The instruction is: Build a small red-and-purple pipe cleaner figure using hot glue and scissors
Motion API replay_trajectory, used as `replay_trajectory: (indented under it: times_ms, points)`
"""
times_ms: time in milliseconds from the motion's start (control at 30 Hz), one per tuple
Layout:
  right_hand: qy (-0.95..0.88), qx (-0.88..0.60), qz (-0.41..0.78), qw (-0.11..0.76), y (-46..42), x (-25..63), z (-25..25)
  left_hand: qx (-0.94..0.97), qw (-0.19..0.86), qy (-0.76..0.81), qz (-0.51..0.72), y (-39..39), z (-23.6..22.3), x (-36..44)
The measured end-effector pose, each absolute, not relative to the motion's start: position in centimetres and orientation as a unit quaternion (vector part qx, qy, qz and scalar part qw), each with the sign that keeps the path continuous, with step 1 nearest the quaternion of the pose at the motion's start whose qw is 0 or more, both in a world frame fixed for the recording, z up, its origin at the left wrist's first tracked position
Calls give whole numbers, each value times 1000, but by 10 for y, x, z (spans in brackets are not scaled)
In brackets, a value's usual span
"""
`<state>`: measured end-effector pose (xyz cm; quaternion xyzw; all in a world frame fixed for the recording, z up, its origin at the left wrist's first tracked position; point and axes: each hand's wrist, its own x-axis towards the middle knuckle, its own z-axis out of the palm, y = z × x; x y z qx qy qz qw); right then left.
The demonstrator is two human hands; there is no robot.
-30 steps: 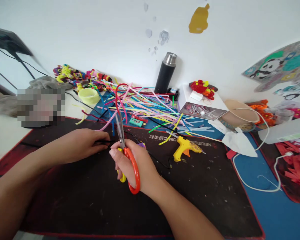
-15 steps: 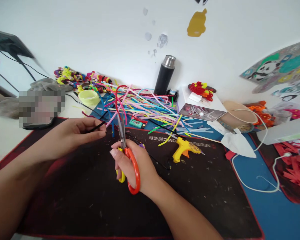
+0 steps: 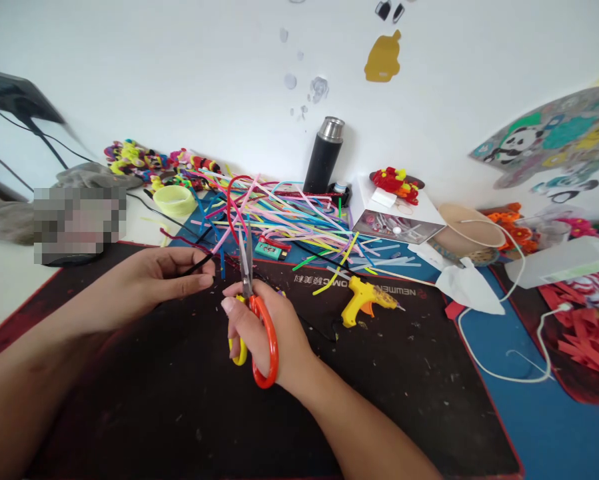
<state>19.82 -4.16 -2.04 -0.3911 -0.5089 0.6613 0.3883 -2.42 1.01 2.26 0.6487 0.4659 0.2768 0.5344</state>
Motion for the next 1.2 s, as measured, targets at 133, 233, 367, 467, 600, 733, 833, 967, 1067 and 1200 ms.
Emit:
replay_trajectory:
  times_ms: [133, 233, 367, 467, 600, 733, 833, 967, 1067, 1200]
  points:
    - [-497, -406, 657, 395, -41, 198, -18, 659, 519, 474, 269, 10, 13, -24]
    - [-500, -406, 654, 397, -41, 198, -18, 672, 488, 485, 273, 11, 5, -27]
    - [-515, -402, 649, 390, -42, 198, -20, 707, 443, 479, 273, 11, 6, -30]
    - [-525, -404, 643, 384, -43, 199, -21, 729, 412, 482, 257, 10, 10, -30]
    - [-576, -446, 593, 343, -45, 200, -21, 725, 412, 489, 256, 10, 11, -28]
    - [-613, -467, 568, 289, -48, 200, -17, 711, 422, 492, 273, 9, 9, -27]
    - [-611, -468, 569, 291, -47, 200, -14, 707, 413, 494, 293, 7, 11, -27]
    - [-587, -472, 587, 297, -46, 199, -12, 706, 384, 503, 319, 4, 18, -26]
    - [-594, -478, 580, 287, -46, 199, -12, 712, 373, 504, 317, 2, 22, -25]
    - [-635, -483, 536, 277, -48, 199, -9, 720, 364, 503, 311, 2, 23, -25]
